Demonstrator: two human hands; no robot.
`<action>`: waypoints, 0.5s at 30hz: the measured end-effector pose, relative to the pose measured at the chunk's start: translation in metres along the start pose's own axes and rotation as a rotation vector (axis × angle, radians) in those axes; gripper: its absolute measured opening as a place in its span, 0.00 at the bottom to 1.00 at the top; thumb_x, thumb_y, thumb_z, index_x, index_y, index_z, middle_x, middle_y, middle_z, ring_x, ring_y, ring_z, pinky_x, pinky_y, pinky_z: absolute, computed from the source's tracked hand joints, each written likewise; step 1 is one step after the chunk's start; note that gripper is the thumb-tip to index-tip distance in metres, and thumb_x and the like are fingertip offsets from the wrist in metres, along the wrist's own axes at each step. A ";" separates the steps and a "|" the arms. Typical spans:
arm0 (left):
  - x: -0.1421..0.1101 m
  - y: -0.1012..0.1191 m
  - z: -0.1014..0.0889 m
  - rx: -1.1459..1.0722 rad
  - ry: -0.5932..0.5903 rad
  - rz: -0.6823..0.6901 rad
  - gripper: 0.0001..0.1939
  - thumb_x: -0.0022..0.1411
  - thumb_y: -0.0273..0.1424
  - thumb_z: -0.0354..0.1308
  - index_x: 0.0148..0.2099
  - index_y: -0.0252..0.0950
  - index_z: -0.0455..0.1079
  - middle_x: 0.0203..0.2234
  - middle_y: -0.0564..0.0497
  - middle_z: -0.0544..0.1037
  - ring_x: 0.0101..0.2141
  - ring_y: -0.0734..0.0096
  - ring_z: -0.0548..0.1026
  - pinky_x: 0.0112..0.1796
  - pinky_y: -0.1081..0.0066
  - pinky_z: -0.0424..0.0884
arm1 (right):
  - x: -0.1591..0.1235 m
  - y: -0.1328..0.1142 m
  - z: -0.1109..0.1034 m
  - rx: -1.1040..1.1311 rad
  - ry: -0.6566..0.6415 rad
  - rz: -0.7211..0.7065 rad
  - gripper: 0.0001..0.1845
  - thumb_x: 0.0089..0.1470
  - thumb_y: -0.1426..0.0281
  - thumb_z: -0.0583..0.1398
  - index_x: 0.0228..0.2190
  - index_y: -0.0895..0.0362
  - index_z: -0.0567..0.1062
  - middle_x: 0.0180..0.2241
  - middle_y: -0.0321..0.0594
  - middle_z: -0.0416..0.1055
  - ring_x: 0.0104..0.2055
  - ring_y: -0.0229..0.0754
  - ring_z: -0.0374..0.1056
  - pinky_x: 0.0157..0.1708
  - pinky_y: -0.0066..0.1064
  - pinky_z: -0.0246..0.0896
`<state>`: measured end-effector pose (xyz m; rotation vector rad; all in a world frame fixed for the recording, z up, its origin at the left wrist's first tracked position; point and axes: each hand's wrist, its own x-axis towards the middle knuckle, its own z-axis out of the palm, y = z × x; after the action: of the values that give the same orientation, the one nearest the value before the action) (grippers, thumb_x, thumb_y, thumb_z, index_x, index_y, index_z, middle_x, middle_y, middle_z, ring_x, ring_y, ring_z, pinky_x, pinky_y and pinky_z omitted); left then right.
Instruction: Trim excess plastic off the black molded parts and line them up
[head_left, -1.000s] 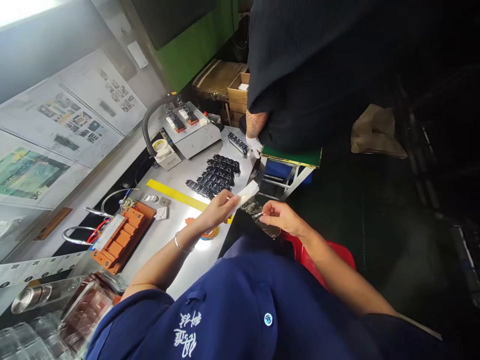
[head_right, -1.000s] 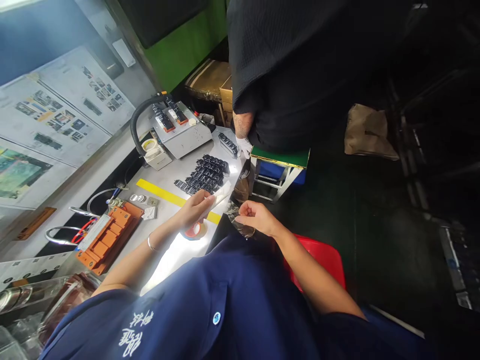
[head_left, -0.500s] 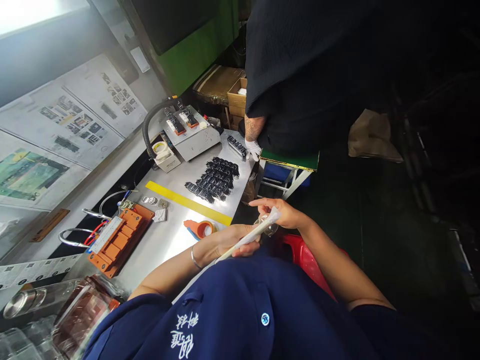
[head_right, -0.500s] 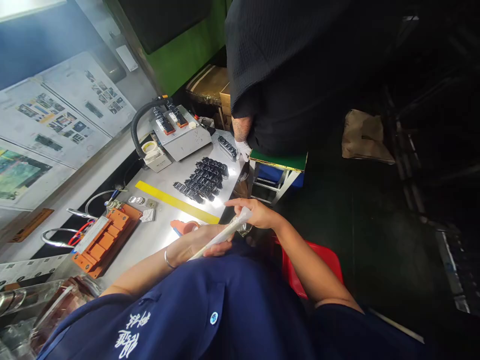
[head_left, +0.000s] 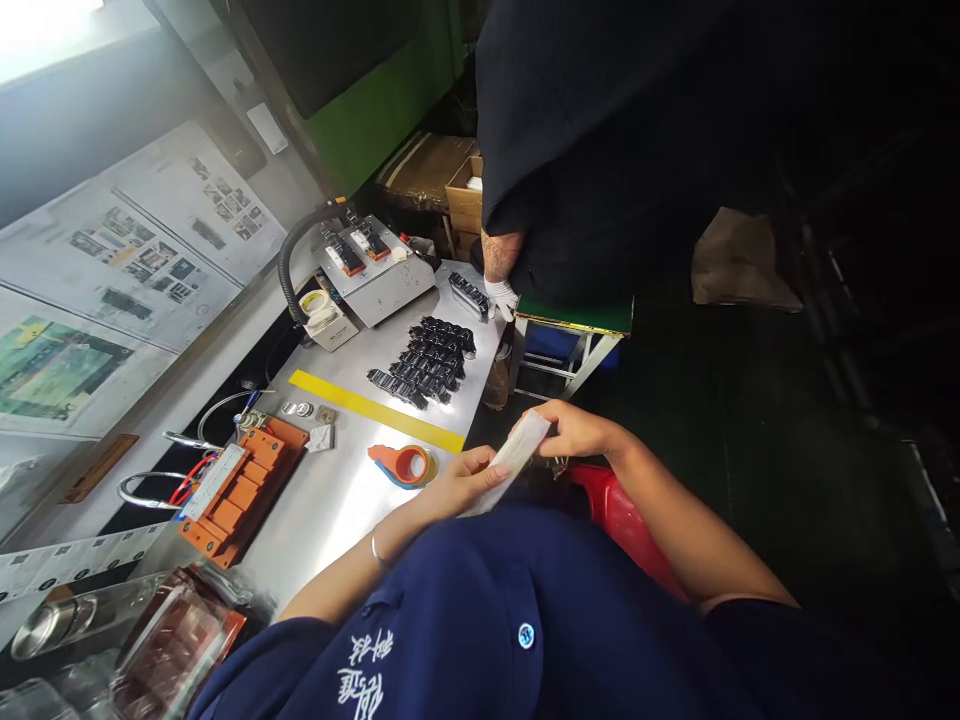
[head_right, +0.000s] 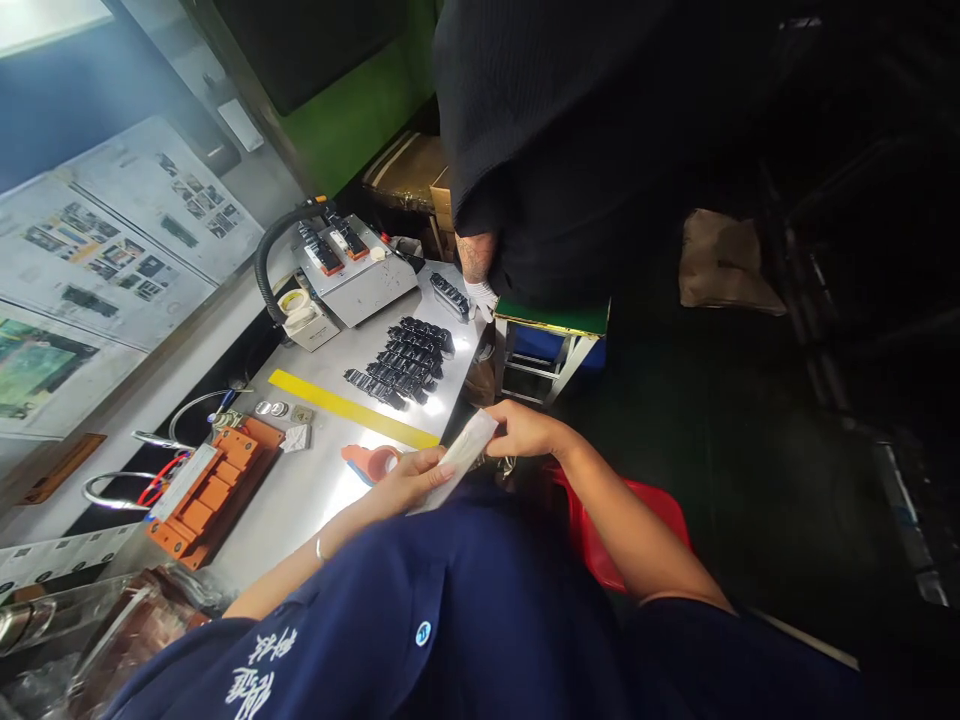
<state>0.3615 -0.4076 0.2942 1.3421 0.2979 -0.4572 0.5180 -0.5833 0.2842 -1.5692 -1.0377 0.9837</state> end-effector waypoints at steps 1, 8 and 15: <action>-0.001 0.001 -0.004 0.017 0.002 -0.009 0.22 0.50 0.50 0.65 0.32 0.34 0.68 0.23 0.54 0.70 0.23 0.77 0.65 0.24 0.75 0.59 | -0.001 -0.001 -0.001 0.006 -0.005 0.036 0.09 0.43 0.68 0.66 0.29 0.60 0.78 0.22 0.31 0.68 0.24 0.33 0.62 0.26 0.25 0.58; 0.003 0.000 -0.006 -0.074 0.186 -0.042 0.28 0.51 0.57 0.58 0.33 0.36 0.63 0.16 0.58 0.66 0.15 0.80 0.63 0.18 0.76 0.57 | 0.001 -0.003 0.003 0.251 -0.026 0.236 0.18 0.39 0.59 0.70 0.25 0.61 0.76 0.22 0.33 0.70 0.25 0.32 0.65 0.26 0.25 0.63; 0.007 0.006 -0.009 -0.199 0.117 -0.002 0.28 0.39 0.34 0.71 0.39 0.37 0.60 0.23 0.62 0.67 0.15 0.85 0.61 0.16 0.79 0.55 | 0.005 -0.012 0.008 0.429 0.047 0.310 0.21 0.37 0.56 0.71 0.25 0.61 0.75 0.24 0.35 0.72 0.25 0.34 0.69 0.26 0.28 0.69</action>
<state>0.3711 -0.3993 0.2940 1.1755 0.4303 -0.3413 0.5098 -0.5741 0.2936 -1.4034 -0.5099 1.2768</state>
